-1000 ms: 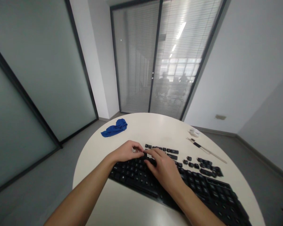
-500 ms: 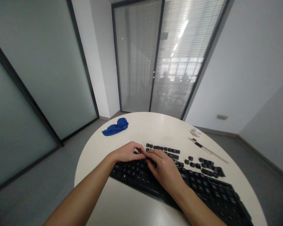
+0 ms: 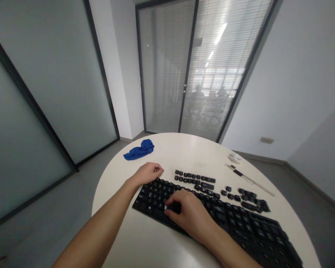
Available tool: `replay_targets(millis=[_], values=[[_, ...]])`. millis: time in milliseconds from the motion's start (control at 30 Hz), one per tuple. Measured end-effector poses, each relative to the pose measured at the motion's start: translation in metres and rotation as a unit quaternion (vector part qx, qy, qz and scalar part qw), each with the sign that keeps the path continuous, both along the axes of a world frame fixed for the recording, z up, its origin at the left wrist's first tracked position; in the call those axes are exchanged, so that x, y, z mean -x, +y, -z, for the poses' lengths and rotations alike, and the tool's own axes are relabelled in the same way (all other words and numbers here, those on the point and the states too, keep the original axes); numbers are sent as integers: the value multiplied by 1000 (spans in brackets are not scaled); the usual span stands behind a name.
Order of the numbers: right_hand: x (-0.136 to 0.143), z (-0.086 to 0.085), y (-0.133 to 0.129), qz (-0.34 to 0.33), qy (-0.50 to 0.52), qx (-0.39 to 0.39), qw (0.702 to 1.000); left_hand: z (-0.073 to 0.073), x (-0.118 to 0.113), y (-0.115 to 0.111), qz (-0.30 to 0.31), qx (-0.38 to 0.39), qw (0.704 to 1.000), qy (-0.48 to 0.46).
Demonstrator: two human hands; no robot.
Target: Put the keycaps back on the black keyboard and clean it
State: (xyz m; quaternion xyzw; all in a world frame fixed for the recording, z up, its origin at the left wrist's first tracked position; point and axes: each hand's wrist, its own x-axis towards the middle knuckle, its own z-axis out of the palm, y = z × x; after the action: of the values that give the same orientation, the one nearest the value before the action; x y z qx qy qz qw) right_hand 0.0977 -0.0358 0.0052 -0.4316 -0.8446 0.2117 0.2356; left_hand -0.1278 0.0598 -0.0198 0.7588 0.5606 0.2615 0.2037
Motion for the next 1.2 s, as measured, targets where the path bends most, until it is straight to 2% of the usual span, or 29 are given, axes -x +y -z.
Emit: replay_targets(millis=[667,867,1067,1200], values=[[0,4,1,-76,6,-17,997,3,1,1,10,0,1000,3],[0,5,2,-64,2,0,998,4,2,2,11,0,1000,6],[-7,-7,-2,-127,-41,-24,991,5,1,0,8,3,1000,9],[-7,-15,-5,-132,-86,-44,987,4,-1,-1,7,4,1000,12]])
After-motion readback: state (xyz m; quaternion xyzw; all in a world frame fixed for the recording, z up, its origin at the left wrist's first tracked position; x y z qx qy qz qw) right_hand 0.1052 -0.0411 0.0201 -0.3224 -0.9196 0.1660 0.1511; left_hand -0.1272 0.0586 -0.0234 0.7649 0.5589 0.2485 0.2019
